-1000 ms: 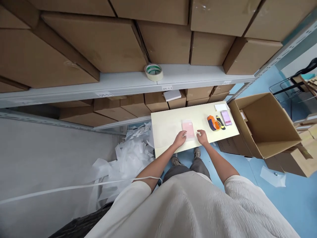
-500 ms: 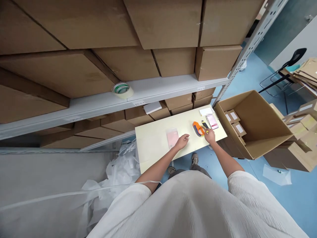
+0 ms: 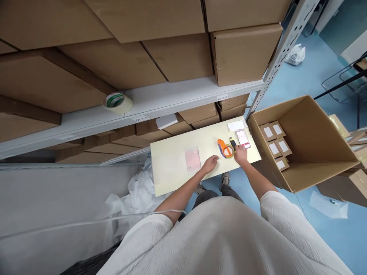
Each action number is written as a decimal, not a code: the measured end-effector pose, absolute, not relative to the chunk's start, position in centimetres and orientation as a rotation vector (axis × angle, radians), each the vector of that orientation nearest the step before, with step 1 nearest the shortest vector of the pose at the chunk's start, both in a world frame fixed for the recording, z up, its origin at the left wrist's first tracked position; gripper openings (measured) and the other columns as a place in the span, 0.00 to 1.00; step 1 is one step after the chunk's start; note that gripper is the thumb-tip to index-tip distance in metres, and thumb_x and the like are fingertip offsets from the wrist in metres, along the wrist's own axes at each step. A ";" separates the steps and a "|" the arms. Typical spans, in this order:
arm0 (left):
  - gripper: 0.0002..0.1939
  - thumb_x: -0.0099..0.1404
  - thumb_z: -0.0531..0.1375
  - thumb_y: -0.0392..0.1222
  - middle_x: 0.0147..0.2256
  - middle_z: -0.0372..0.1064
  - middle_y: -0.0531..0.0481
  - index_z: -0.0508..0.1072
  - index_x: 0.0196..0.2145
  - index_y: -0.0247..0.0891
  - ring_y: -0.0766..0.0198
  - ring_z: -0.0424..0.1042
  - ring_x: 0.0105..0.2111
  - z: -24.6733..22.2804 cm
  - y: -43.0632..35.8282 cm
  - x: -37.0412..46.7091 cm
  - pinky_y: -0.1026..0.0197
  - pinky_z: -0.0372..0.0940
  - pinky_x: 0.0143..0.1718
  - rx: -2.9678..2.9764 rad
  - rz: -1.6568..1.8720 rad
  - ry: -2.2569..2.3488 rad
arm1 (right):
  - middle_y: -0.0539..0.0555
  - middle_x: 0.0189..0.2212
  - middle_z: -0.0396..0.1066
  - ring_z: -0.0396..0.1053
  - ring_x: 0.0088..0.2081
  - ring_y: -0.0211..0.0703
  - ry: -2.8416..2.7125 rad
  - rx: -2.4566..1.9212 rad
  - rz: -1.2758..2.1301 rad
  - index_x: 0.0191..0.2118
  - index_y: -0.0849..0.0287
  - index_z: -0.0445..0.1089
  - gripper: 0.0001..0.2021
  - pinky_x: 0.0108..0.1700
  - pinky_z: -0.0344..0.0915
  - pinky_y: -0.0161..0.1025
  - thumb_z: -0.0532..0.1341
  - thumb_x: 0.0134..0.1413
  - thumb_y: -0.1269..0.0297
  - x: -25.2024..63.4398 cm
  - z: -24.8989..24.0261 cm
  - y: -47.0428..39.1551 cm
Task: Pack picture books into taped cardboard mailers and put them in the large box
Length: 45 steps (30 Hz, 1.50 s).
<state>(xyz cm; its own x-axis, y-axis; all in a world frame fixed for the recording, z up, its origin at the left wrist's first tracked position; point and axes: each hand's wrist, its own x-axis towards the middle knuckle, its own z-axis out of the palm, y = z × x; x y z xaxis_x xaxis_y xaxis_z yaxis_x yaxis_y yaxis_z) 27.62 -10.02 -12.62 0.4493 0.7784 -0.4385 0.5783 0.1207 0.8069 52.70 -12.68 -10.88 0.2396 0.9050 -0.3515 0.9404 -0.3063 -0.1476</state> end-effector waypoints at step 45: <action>0.24 0.66 0.58 0.30 0.63 0.72 0.38 0.77 0.59 0.38 0.47 0.70 0.65 -13.4 -6.5 -1.5 0.45 0.62 0.71 1.770 0.262 1.332 | 0.54 0.30 0.80 0.79 0.36 0.49 1.647 2.867 -1.350 0.44 0.55 0.73 0.18 0.42 0.71 0.39 0.54 0.71 0.48 19.3 -7.6 -11.0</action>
